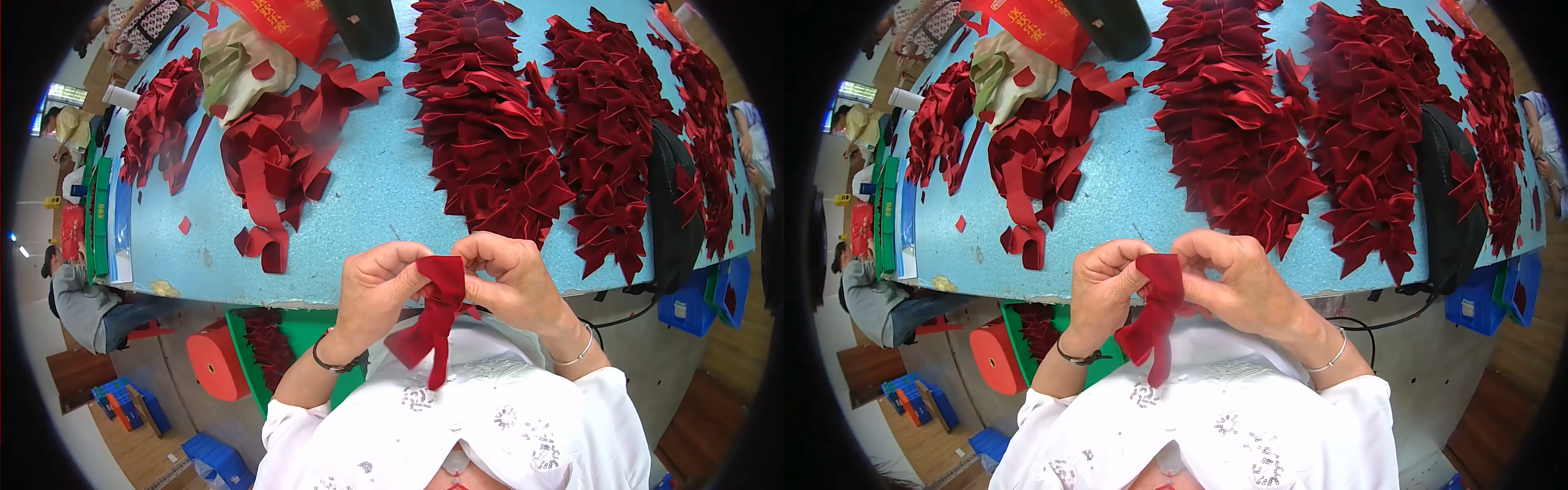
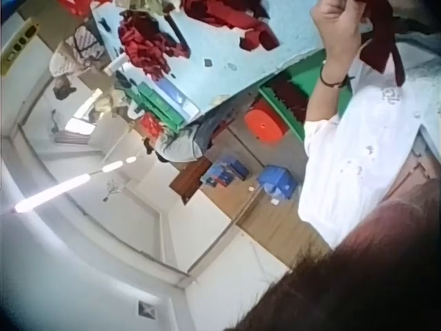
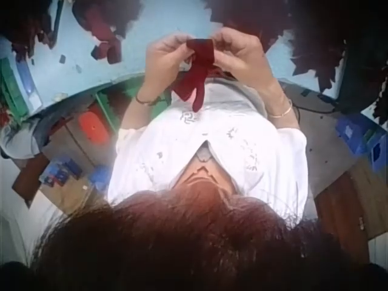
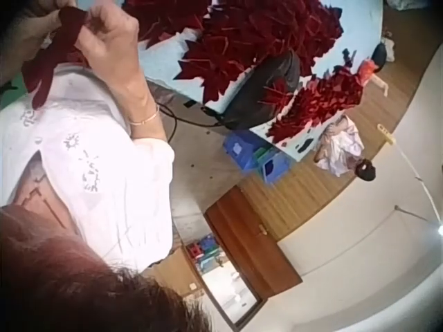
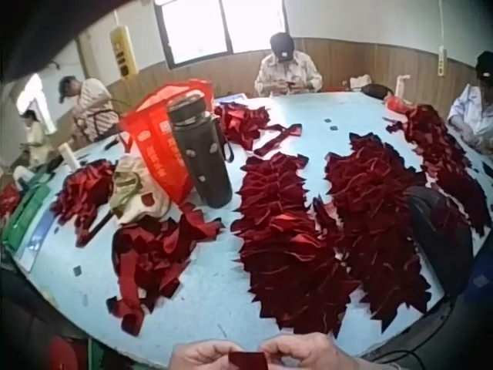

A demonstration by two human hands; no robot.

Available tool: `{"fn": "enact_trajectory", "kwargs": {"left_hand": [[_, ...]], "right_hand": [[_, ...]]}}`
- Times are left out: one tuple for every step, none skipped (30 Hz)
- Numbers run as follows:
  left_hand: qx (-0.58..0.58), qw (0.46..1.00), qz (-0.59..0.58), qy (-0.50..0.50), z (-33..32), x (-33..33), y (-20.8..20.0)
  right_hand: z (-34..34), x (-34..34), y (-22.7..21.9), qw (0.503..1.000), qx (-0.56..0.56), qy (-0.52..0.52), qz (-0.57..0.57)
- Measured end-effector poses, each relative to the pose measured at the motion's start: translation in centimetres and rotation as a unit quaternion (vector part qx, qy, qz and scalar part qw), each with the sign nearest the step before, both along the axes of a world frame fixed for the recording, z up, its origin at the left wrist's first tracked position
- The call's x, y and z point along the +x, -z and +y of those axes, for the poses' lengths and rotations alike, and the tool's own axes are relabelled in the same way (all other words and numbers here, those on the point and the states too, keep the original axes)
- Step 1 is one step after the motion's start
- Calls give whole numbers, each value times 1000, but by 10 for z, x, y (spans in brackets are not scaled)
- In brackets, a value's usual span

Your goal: Folding and assembling red fabric strips into bows at a factory workbench.

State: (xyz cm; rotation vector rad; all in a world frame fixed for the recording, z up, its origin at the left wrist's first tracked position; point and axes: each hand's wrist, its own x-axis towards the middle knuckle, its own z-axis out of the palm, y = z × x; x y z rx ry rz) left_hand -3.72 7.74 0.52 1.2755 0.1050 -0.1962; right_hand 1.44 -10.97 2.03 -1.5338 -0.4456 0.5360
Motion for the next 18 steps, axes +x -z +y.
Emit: {"fn": "enact_trajectory", "kwargs": {"left_hand": [[-22, 1000, 16, 5, 1, 0, 2], [-44, 998, 32, 11, 1, 2, 3], [-44, 998, 30, 11, 0, 3, 1], [-46, 998, 37, 10, -2, 4, -3], [-48, 998, 43, 8, -4, 5, -7], [-49, 998, 49, 6, -5, 6, -10], [-48, 998, 44, 8, -5, 8, -11], [-52, 997, 49, 27, -4, 8, -11], [-57, 996, 54, 46, -4, 8, -10], [-61, 994, 59, 65, -3, 9, -10], [-60, 994, 55, 67, -1, 10, -11], [-56, 994, 55, 75, 0, 10, -10], [-52, 994, 55, 84, 1, 10, -10], [-48, 993, 56, 92, 2, 10, -10], [-48, 993, 56, 92, 2, 10, -10], [-51, 993, 56, 92, 2, 11, -10], [-54, 993, 56, 92, 3, 11, -11], [-57, 993, 56, 91, 4, 11, -11]], "right_hand": [[0, 1, -1, 1000, -1, -1, 10], [0, 1, -2, 1000, -3, -1, 19], [0, 2, -2, 1000, -4, 0, 18], [-1, 2, -2, 1000, -2, 11, 28], [-1, 1, -2, 999, 0, 21, 39], [-1, 1, -2, 998, 2, 32, 49], [-2, 0, -1, 998, 3, 34, 43], [-3, -1, 2, 997, 27, 38, 54], [-3, -3, 5, 996, 51, 42, 65], [-3, -3, 8, 993, 75, 46, 76], [-2, -3, 11, 993, 76, 47, 72], [0, -4, 14, 996, 64, 63, 16], [3, -5, 16, 995, 51, 80, -39], [3, -6, 17, 990, 38, 96, -94], [3, -6, 17, 990, 37, 96, -94], [2, -7, 16, 990, 21, 96, -105], [2, -7, 15, 989, 6, 95, -115], [2, -8, 14, 988, -10, 95, -125]]}}
